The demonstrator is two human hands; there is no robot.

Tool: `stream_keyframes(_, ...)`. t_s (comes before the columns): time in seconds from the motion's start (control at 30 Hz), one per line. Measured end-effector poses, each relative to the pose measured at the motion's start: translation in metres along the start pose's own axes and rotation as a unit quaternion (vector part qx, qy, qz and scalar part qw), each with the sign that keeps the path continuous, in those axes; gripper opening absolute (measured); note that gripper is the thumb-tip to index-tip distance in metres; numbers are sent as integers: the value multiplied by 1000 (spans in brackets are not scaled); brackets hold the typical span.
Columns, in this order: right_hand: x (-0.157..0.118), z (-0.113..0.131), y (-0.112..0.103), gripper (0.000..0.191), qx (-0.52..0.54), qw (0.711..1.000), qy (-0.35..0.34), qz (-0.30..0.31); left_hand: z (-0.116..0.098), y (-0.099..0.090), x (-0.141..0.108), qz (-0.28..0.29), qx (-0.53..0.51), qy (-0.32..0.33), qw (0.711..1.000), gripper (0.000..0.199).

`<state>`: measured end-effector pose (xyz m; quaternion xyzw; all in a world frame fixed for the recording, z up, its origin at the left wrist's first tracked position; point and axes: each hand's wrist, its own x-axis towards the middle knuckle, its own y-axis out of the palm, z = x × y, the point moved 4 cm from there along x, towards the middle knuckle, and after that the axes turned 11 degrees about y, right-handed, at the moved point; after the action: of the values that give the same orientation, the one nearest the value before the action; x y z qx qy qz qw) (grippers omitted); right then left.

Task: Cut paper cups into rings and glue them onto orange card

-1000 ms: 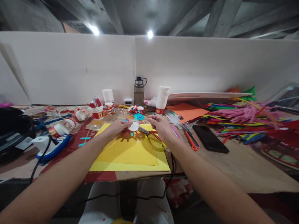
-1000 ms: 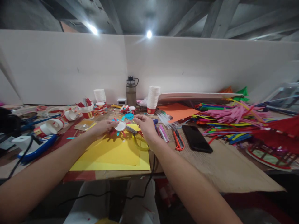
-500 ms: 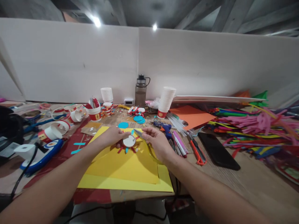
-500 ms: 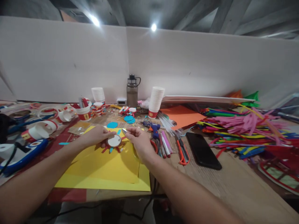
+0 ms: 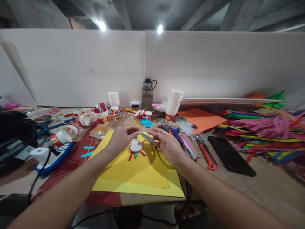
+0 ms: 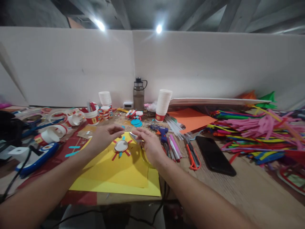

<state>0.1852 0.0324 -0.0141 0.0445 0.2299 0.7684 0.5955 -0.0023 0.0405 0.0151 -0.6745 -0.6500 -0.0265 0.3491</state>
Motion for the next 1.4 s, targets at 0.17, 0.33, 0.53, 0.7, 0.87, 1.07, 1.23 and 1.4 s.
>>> stream_keyframes(0.17,-8,7,11,33,-3,999,-44,20,-4,12,-7,2,-8,11,1000,19)
stream_keyframes(0.33,-8,1,18,38,-68,994,-87,25,-6,14,-7,-2,-44,23,999,21)
stream_keyframes(0.53,-7,-6,25,42,-160,974,-154,44,-4,16,-5,-28,-63,15,998,16)
stream_keyframes(0.7,-16,-7,36,52,-257,944,-199,53,-6,13,-3,-41,-21,-3,999,13)
stream_keyframes(0.87,-22,-6,40,62,-363,903,-228,30,-5,9,-3,-14,10,-20,1000,14)
stream_keyframes(1.07,-24,-5,43,64,-364,905,-217,48,0,9,0,-13,113,57,992,12)
stream_keyframes(1.23,-25,-4,42,65,-371,899,-225,55,-4,9,1,-13,155,78,985,9)
stream_keyframes(1.4,-26,-3,43,64,-354,902,-234,75,-5,9,0,-14,132,56,990,8)
